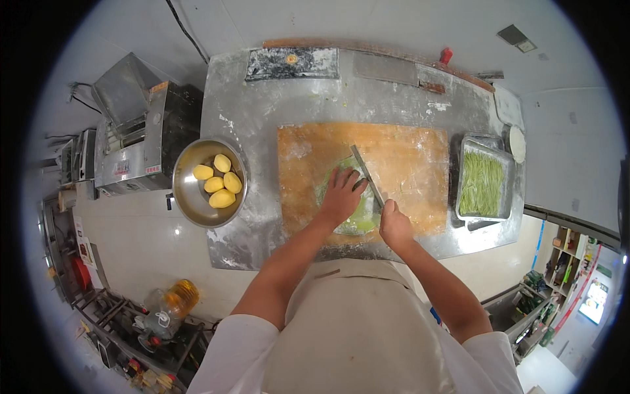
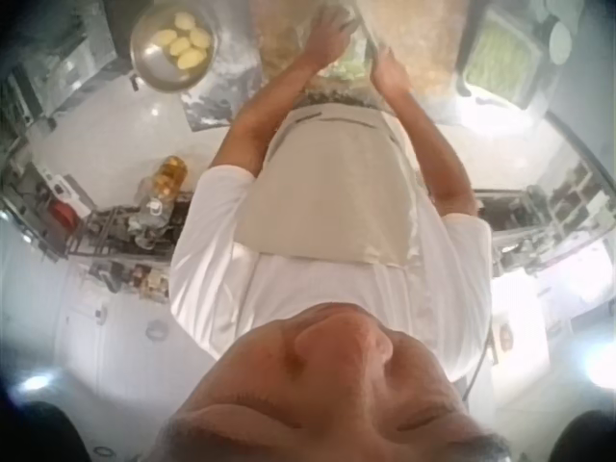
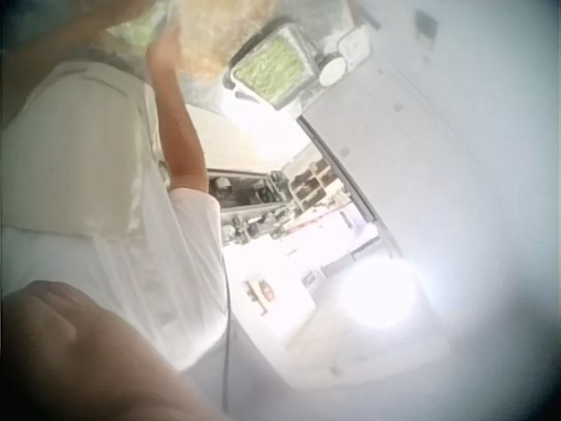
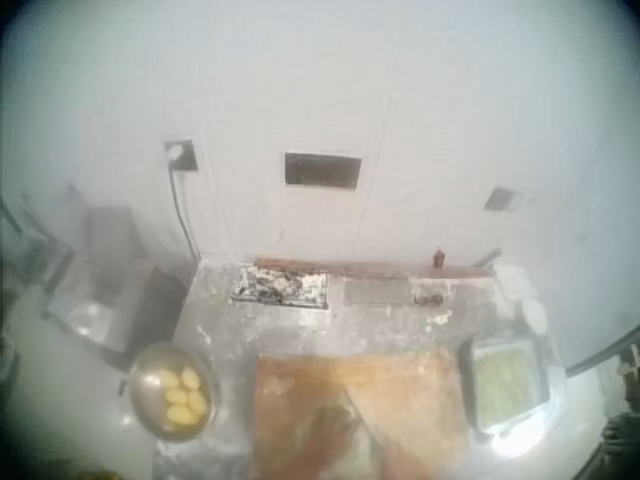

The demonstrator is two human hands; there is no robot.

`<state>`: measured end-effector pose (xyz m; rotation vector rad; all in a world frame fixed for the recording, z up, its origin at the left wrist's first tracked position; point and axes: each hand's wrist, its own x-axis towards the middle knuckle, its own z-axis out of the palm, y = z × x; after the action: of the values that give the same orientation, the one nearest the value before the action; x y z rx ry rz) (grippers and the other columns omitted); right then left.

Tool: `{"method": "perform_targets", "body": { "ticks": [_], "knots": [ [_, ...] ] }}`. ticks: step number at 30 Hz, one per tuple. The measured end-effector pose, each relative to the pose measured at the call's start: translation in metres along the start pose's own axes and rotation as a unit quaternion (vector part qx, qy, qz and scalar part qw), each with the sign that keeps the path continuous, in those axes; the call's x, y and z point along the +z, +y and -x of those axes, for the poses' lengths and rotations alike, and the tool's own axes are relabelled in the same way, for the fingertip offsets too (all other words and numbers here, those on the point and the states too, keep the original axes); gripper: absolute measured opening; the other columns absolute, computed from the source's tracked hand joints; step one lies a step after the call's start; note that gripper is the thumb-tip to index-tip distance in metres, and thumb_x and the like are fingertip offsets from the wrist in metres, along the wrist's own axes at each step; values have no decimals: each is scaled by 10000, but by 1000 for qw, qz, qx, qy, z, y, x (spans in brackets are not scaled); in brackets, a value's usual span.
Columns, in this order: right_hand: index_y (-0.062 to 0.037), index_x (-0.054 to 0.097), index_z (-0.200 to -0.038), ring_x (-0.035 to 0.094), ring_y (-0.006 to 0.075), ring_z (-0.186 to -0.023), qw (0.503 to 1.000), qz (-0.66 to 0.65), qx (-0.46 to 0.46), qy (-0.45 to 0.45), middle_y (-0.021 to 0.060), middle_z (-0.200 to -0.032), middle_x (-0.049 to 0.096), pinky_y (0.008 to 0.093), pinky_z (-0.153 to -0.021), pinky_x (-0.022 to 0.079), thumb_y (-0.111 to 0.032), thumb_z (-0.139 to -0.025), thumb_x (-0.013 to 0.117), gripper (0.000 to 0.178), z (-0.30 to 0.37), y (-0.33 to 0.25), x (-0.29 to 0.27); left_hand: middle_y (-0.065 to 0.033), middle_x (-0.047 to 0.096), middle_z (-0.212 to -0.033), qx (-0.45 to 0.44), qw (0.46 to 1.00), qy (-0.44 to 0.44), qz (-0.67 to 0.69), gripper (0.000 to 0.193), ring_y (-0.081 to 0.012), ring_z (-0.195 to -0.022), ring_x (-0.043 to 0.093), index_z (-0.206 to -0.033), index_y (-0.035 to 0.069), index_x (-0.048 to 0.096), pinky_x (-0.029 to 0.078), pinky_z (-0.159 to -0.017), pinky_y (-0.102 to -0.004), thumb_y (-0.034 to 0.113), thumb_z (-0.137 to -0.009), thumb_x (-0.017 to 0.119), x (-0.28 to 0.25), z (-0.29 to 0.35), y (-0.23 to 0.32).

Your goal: The person slices a folded green dough sheet into thin noodles using a cleaver on a wooden cutting board. The cut noodles are gathered and transferred into a metal tray. A bowl of peeled potatoes sits nearby.

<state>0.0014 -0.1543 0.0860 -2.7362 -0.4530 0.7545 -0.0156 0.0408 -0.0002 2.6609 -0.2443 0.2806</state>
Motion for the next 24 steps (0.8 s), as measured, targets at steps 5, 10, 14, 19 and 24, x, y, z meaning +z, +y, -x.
{"method": "perform_targets", "body": {
  "ticks": [5,10,14,19,24],
  "knots": [
    [-5,419,-1133,662,531,-836,1000,8,-1,26,302,-1111,605,597,-724,548,-30,-909,554,262,4,3,2,-104,567,-1364,4,1000,12,9,375,-333,-1388,462,-1246,163,700,278,-1231,-620,169,-871,691,-2,-2,-4],
    [-6,426,-1124,672,501,-796,999,12,-22,41,281,-1050,621,579,-682,554,-35,-903,583,272,32,17,10,-107,562,-1351,2,999,28,26,377,-337,-1377,460,-1247,164,697,292,-1218,-623,148,-870,692,0,-2,-2],
    [-6,430,-1111,676,485,-769,997,30,-38,61,267,-998,628,562,-655,559,-24,-901,595,268,32,27,10,-106,557,-1342,2,999,21,24,373,-337,-1371,458,-1243,162,694,300,-1212,-624,141,-870,692,-2,-1,-2],
    [-9,432,-1089,682,483,-764,997,22,-36,62,261,-991,623,544,-642,571,-31,-920,584,229,36,17,-9,-98,552,-1342,-4,999,34,23,368,-336,-1376,449,-1236,161,694,303,-1211,-620,142,-869,692,-1,0,-3],
    [-7,434,-1091,692,477,-766,998,49,-34,37,265,-996,622,539,-642,578,-46,-929,575,218,42,12,-9,-97,555,-1346,-1,999,21,34,344,-330,-1378,448,-1210,164,715,301,-1212,-614,147,-866,694,-7,-4,-2]
  ]
}}
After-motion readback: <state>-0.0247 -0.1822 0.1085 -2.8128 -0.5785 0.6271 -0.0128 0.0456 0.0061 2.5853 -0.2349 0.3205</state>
